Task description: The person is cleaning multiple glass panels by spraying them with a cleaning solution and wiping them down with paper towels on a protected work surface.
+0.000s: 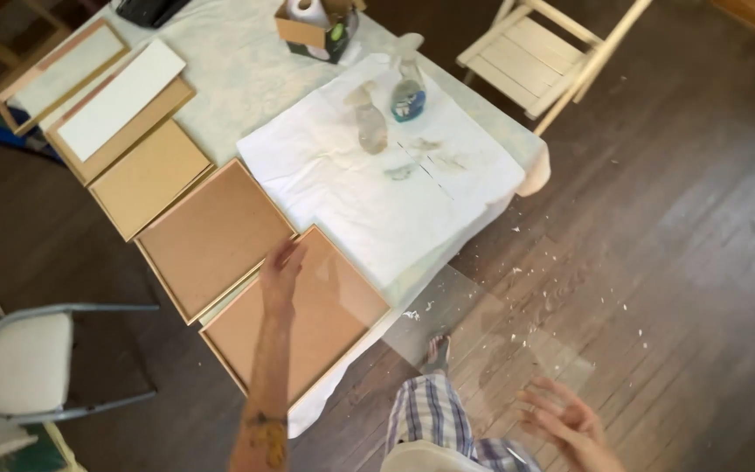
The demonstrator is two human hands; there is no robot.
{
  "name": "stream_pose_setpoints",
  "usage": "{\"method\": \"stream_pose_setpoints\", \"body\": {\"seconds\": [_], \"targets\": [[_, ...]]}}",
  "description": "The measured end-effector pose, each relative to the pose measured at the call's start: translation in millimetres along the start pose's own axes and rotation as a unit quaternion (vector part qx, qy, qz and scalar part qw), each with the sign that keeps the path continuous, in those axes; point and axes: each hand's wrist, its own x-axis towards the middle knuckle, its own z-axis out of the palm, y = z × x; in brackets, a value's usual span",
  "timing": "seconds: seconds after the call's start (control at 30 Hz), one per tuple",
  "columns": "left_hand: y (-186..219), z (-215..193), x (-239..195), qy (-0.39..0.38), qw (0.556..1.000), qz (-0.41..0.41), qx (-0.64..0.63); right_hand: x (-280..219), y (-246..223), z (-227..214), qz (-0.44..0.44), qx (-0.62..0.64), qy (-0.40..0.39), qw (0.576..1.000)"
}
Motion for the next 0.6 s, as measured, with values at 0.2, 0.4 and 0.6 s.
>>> {"method": "stream_pose_setpoints", "body": {"seconds": [0.2,0.4,0.6], "targets": [[-204,45,-50,0.109,0.967,-0.206,-0.099,115,8,42,0.047,0.050,-0.003,0.998],[-228,146,-146,0.121,0.865,-0.398,-0.282,205,10,44,0.086,0.024,-0.044,0.995],[-200,230,-168,0.199,0.820,-0.371,-0.388,286,10,14,0.100,0.039,-0.154,0.982]]}}
